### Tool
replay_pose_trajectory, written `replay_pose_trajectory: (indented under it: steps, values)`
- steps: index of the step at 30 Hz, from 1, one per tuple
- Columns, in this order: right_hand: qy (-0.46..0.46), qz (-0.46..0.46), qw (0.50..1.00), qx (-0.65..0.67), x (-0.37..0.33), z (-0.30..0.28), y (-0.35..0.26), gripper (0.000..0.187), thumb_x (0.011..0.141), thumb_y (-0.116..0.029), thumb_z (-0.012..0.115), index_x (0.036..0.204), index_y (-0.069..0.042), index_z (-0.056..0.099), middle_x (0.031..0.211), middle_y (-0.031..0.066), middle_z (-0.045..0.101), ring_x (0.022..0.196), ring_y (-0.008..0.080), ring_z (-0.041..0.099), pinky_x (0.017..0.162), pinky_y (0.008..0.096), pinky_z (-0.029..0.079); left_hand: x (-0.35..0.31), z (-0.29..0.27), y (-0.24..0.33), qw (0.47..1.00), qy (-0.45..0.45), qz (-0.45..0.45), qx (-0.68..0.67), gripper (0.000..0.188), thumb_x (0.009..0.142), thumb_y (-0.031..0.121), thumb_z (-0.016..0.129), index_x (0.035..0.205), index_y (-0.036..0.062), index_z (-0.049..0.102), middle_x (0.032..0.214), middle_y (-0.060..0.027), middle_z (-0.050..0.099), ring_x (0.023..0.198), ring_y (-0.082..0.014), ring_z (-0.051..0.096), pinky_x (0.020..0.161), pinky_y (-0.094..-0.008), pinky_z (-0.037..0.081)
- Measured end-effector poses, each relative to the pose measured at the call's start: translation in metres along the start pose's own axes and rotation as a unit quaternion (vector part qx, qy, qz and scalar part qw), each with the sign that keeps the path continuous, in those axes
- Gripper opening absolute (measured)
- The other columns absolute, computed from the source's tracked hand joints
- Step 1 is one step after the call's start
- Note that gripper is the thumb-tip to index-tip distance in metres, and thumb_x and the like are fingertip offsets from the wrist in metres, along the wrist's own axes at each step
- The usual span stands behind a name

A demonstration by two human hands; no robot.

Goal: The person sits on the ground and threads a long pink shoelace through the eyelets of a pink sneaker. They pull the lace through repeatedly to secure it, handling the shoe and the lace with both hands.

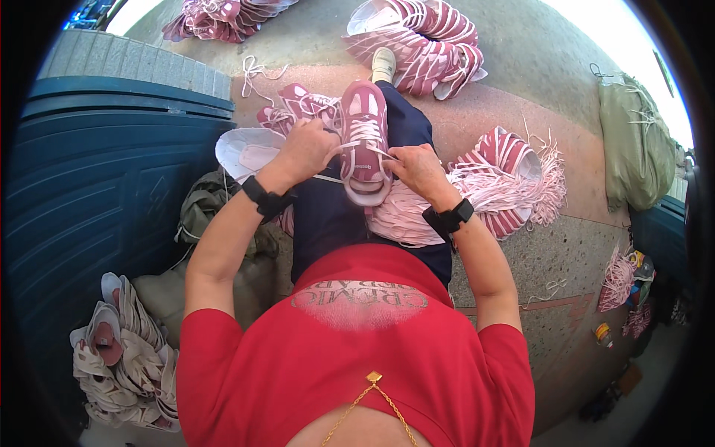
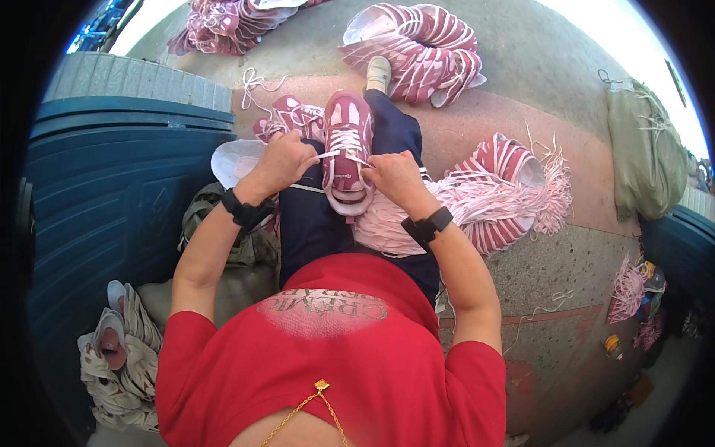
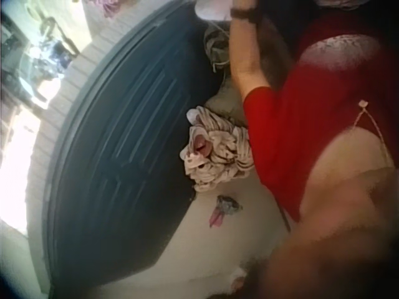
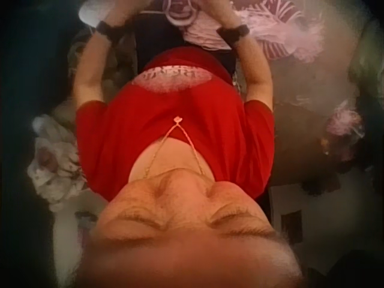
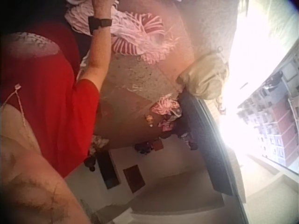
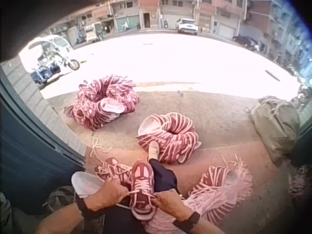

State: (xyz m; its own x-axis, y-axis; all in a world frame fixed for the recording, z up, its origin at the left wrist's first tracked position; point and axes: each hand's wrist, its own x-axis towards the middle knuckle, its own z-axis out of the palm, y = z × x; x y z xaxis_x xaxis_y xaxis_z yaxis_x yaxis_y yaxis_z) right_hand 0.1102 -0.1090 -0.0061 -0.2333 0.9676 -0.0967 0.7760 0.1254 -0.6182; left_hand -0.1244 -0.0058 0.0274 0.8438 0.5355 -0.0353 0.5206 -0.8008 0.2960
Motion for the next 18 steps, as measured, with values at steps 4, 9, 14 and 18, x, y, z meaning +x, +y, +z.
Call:
replay_pose_trajectory:
  steps: [4,9,14,18]
  values:
    - [0.014,0.015,1.0,-0.023,-0.003,0.008,0.003,0.022,0.087,-0.027,0.053,0.081,-0.008,0.064,0.067,0.0134,0.062,0.069,0.0325,0.06,0.069,0.0409,0.045,-0.032,-0.009,-0.01,0.996,0.038,0.053,0.061,0.008,0.079,0.019,0.064,0.082,0.0109,0.065,0.065,-0.0068,0.057,0.071,-0.0249,0.055,0.068,-0.0376,0.04]
    - [0.011,0.05,0.997,-0.051,-0.005,0.015,-0.001,0.02,0.087,-0.025,0.055,0.083,-0.008,0.065,0.07,0.0129,0.062,0.069,0.0316,0.06,0.065,0.0391,0.048,-0.048,0.013,-0.021,0.998,0.057,-0.033,0.013,0.011,0.081,0.017,0.062,0.089,0.0095,0.065,0.066,-0.009,0.058,0.068,-0.027,0.056,0.067,-0.0389,0.041]
    - [0.168,-0.04,0.983,0.054,0.006,0.015,-0.008,0.01,0.08,-0.014,0.058,0.08,-0.005,0.061,0.079,0.0138,0.062,0.076,0.0329,0.06,0.067,0.0415,0.048,-0.038,0.028,-0.01,0.988,0.029,-0.128,-0.079,0.015,0.082,0.015,0.061,0.094,0.007,0.065,0.072,-0.0128,0.062,0.072,-0.0319,0.059,0.071,-0.0401,0.045]
    - [0.175,-0.046,0.982,0.048,0.03,0.021,-0.006,0.011,0.078,-0.008,0.058,0.088,-0.005,0.059,0.08,0.011,0.062,0.081,0.0307,0.06,0.07,0.0387,0.047,-0.025,0.026,-0.005,0.98,0.083,-0.145,-0.11,0.016,0.081,0.014,0.061,0.094,0.0037,0.064,0.079,-0.0143,0.064,0.079,-0.0324,0.06,0.075,-0.0396,0.046]
